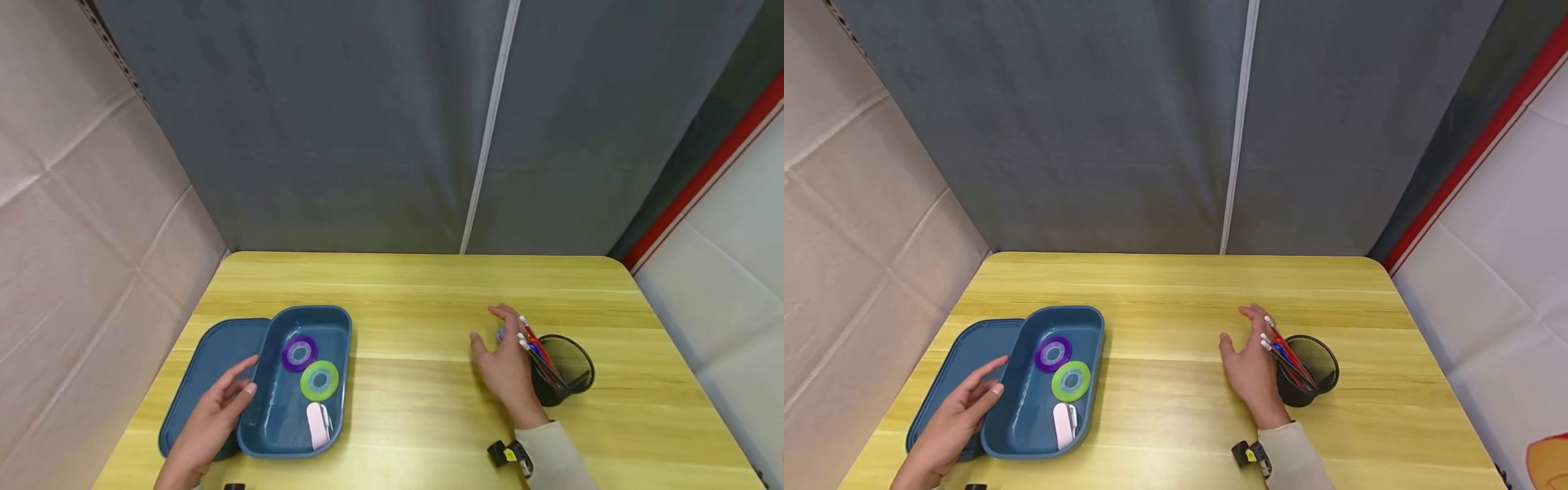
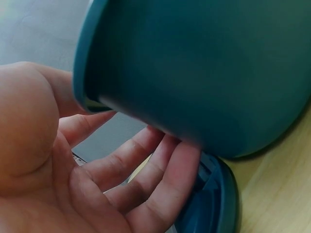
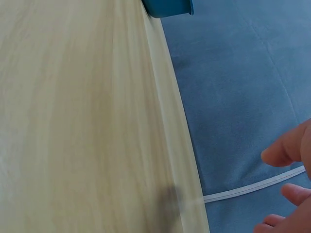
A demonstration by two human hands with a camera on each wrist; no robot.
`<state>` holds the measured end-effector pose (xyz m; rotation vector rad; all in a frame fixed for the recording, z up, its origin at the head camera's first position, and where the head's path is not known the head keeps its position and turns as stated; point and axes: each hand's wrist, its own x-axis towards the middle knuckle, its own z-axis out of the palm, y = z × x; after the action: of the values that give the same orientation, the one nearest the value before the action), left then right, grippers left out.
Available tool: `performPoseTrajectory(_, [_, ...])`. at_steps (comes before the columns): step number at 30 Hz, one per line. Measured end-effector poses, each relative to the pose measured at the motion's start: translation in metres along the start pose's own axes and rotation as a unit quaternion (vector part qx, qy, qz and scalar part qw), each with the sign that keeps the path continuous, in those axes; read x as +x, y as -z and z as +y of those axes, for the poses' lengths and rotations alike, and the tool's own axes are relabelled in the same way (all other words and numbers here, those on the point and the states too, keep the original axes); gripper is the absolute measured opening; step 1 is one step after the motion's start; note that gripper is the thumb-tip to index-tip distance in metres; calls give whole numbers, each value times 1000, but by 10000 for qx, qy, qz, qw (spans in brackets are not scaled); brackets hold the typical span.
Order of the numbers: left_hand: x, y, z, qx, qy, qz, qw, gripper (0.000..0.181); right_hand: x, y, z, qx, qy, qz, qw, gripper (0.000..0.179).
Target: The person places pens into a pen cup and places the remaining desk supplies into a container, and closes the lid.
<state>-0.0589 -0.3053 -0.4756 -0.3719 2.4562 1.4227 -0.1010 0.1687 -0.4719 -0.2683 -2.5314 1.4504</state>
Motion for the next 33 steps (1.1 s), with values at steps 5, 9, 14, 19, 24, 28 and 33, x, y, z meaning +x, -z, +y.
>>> performPoseTrajectory(5, [-1, 0, 0, -25, -17, 20, 10000, 64, 1, -1, 1, 111, -63, 24, 9999, 60])
performPoseTrajectory(9, [-1, 0, 0, -33, -11, 28, 10000, 64, 2, -4, 6, 132, -211, 39, 9997, 62])
performPoseTrajectory(14, [-1, 0, 0, -45, 34, 29, 10000, 62, 4, -10, 15, 67, -205, 169, 9996, 62])
performPoseTrajectory(19, [0, 0, 0, -39, 30, 17, 10000, 63, 7, -13, 23, -40, -157, 235, 9996, 63])
performPoseTrajectory(24, [0, 0, 0, -53, 27, 12, 10000, 63, 10, -12, 29, -40, -253, 81, 9996, 64])
performPoseTrajectory(28, [0, 0, 0, -64, 17, 17, 10000, 63, 12, -12, 33, 17, -338, -110, 9994, 64])
performPoseTrajectory(33, [0, 0, -1, -69, 5, 0, 10000, 63, 13, -11, 35, 25, -366, -228, 9991, 59])
